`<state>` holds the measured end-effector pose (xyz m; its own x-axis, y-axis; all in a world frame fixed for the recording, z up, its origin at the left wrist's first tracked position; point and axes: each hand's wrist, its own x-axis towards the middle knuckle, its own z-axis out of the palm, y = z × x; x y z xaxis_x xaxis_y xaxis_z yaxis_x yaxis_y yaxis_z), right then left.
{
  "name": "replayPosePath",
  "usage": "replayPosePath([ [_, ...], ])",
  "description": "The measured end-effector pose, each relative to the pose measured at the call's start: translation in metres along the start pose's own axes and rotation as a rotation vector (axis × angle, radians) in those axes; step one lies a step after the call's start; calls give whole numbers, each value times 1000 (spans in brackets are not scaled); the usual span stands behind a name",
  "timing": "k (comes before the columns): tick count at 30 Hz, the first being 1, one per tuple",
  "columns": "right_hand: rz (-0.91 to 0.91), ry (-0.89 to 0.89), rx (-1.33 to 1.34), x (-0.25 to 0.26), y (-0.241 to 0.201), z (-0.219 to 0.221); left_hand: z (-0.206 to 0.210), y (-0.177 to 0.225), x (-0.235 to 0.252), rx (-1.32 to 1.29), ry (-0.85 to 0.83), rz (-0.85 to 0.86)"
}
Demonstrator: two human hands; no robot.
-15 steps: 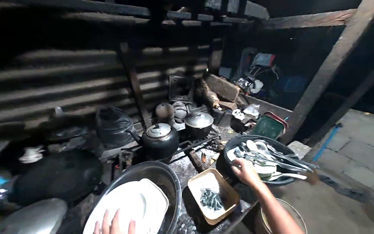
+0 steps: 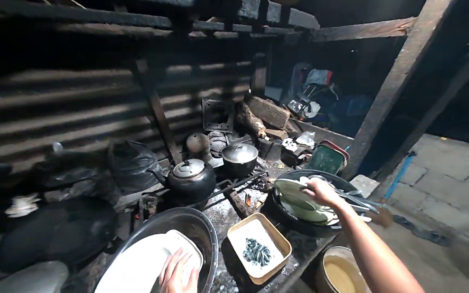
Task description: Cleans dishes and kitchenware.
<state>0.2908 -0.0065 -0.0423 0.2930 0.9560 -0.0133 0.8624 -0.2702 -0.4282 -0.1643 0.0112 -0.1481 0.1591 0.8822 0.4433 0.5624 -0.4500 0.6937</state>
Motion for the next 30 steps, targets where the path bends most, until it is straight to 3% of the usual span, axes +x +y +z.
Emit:
replayPosePath([
  [5, 172, 301, 472, 5, 12, -11, 3, 30, 20, -168, -97, 28],
  [8, 134, 425, 440, -10, -21, -13, 12, 56, 36, -357, -153, 47],
  [10, -27, 488, 346, -31, -61, -1, 21, 81, 51, -606, -270, -72],
  [13, -428, 564, 201, -54, -116, 52, 37, 122, 72, -1024, -412, -381],
  [16, -789, 651, 73, -60, -153, 113, 53, 146, 85, -1171, -207, -718],
  [18, -888, 540, 111, -61, -159, 136, 61, 136, 84, -1146, -9, -863],
  [20, -873, 308, 310, -62, -149, 137, 62, 105, 81, -1149, 107, -898],
  [22, -755, 296, 611, -58, -129, 138, 50, 82, 78, -1156, 193, -888],
  [24, -587, 336, 689, -46, -104, 142, 30, 66, 78, -1125, 276, -839],
  [25, -520, 236, 592, -41, -93, 145, 21, 61, 78, -1106, 310, -818],
  [28, -351, -409, 79, -32, -89, 162, -1, 52, 79, -1090, 347, -783],
  [30, -254, -647, -195, -29, -100, 182, -8, 53, 78, -1094, 347, -775],
])
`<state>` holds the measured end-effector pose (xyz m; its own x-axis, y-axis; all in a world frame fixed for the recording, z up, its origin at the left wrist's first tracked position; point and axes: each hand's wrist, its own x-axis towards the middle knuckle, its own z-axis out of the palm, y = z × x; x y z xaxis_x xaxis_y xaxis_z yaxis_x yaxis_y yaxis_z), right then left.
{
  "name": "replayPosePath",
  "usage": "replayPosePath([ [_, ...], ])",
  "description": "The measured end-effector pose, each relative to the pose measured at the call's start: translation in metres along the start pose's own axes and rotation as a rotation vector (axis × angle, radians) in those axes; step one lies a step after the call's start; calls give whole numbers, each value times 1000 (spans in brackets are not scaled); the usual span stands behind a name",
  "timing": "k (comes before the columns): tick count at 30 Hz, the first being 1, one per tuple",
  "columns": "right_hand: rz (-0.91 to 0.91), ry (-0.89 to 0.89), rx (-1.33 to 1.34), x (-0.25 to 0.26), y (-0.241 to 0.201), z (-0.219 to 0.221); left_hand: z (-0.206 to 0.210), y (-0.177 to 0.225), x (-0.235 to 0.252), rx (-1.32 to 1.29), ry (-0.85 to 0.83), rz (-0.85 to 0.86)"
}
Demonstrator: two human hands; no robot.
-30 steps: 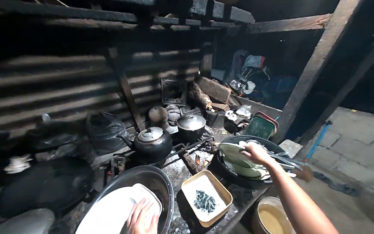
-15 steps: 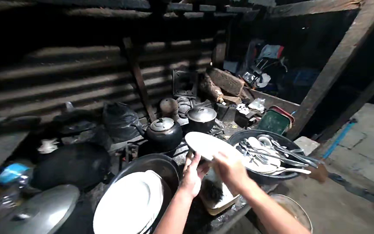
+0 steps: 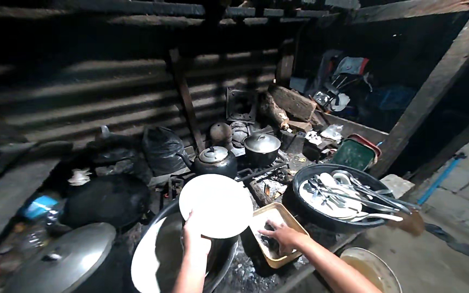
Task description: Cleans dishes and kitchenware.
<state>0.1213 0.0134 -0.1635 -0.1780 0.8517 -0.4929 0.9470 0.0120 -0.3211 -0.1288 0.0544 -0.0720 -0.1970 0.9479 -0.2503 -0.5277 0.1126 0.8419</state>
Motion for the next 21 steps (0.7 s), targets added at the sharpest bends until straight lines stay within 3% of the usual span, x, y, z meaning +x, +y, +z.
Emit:
replayPosePath([
  [4, 3, 12, -52, 16, 2, 12, -5, 0, -8, -5, -1, -17],
  [6, -6, 51, 60, 22, 12, 6, -8, -1, -10, 8, -3, -29],
  [8, 35, 128, 311, 19, 18, -5, -12, -3, -9, 23, 3, -32],
  [13, 157, 450, 1328, 5, 12, -11, -14, -5, -9, 25, -39, -12],
  [15, 242, 519, 1603, 7, 8, -8, -11, -5, -10, 24, -42, -15],
  [18, 265, 564, 1777, 9, 4, -3, -7, -6, -11, 28, -40, -22],
  [21, 201, 577, 1679, 14, 9, 1, -4, -9, -10, 24, -58, -33],
])
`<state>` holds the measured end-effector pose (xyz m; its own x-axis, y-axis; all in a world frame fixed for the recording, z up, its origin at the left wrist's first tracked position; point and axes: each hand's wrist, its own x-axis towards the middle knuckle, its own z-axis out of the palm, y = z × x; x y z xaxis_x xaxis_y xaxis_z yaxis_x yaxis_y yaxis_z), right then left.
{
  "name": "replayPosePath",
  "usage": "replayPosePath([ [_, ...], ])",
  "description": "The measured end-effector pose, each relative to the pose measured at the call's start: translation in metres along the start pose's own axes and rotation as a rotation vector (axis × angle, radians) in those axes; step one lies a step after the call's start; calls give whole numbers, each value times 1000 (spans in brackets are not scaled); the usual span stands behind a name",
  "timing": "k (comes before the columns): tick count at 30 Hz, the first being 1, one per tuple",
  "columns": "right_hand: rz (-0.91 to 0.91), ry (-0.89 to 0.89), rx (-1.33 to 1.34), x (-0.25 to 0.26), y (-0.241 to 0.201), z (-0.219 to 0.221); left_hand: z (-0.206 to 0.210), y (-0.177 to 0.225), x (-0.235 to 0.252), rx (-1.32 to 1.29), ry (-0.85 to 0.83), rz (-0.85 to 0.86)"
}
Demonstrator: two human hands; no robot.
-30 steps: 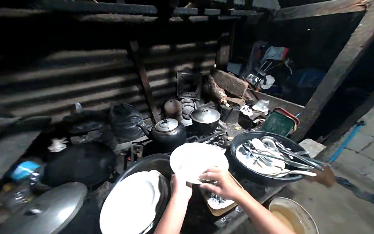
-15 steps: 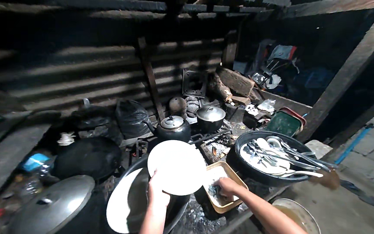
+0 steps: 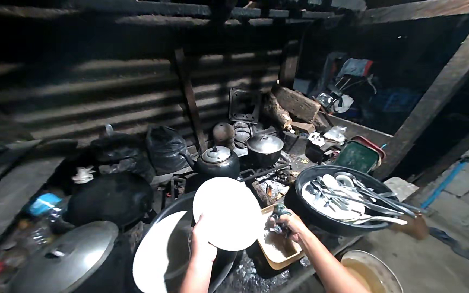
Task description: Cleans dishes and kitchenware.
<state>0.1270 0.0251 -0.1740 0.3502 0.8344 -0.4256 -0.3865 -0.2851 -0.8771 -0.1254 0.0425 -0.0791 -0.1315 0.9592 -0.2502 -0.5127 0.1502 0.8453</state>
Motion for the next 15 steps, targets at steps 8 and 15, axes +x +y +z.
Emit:
replayPosePath([
  [8, -148, 75, -54, -2, -21, 14, 9, -5, -4, -9, -8, -24],
  [15, -574, -298, -399, -57, -30, 87, 34, -25, -9, -113, -130, -65],
])
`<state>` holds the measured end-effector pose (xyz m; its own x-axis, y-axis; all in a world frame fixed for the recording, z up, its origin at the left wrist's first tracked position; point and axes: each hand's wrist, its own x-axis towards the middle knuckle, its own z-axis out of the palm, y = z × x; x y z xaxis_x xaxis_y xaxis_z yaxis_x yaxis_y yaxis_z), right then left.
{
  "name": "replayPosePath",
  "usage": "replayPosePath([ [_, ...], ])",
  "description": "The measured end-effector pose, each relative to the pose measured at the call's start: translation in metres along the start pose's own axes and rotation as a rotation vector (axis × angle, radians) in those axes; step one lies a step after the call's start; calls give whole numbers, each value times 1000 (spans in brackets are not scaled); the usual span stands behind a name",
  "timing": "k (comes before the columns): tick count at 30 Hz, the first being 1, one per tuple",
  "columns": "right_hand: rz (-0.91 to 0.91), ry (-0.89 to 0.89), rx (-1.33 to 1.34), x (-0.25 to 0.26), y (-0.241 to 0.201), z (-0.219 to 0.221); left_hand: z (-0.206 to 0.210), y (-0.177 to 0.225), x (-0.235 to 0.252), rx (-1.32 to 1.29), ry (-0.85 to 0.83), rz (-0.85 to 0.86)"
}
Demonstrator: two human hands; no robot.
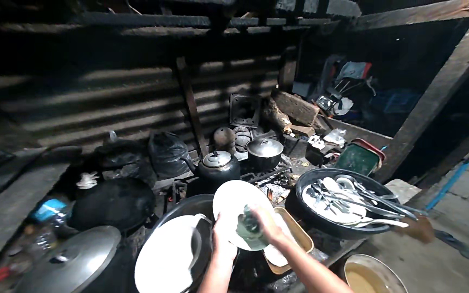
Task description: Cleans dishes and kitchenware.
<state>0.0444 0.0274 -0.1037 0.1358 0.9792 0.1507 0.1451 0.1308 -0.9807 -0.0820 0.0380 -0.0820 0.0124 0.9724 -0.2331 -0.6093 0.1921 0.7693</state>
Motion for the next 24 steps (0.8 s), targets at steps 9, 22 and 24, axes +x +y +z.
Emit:
replayPosePath([
  [9, -26, 319, -750, 43, 22, 8, 0, -36, -16, -42, -32, -128],
  [22, -232, 311, -861, 45, 32, -24, 5, -33, -10, -54, -95, -175],
  [24, -255, 213, -624, 27, 30, 8, 10, -44, -4, -64, -157, -168],
])
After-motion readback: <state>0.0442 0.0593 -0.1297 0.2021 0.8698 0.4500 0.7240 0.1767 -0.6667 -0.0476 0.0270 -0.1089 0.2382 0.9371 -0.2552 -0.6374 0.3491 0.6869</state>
